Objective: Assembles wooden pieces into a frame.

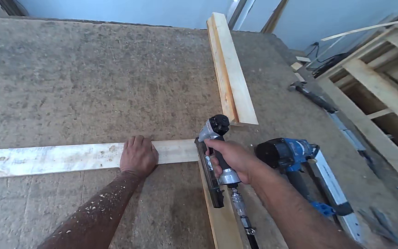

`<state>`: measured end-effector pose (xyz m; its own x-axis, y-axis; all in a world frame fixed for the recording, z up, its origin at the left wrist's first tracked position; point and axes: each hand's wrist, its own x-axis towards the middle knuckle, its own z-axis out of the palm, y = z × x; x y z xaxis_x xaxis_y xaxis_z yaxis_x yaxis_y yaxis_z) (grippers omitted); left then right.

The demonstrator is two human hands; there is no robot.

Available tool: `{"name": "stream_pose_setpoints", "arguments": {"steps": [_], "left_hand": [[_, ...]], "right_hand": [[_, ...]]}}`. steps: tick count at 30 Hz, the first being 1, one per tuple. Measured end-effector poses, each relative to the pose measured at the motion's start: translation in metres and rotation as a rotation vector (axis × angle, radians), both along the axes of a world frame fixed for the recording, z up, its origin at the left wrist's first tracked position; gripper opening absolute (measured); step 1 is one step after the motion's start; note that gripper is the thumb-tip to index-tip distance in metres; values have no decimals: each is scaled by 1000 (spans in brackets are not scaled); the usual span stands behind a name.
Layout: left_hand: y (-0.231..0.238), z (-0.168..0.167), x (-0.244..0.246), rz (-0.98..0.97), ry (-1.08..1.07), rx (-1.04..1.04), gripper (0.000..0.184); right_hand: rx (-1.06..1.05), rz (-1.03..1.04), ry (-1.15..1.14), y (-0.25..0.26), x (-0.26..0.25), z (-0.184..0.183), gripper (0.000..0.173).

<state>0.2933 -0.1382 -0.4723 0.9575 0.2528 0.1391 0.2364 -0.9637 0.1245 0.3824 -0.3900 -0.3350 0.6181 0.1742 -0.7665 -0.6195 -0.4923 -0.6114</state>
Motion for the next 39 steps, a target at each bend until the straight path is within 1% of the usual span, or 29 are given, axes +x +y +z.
{"name": "stream_pose_setpoints", "arguments": {"steps": [6,10,19,28,34,39], "left_hand": [[1,-5,2,7,-21,30,45],[1,-5,2,10,-23,22,44],[2,-2,3,2,-17,1,44],[3,-5,2,-12,-56,-1,42],[3,-7,3,-5,-71,2,42],[3,-8,4,-2,-77,17,41]], "right_hand": [[31,-32,58,-8,-9,1,49],[37,-53,43,-12,-14,-3,49],[30,-103,52,-15,-33,1,50],[-27,-114,15,-12,-50,3,52],[-25,-102,3,-17,-56,5,51],[16,-90,11,-21,-55,1,50]]}}
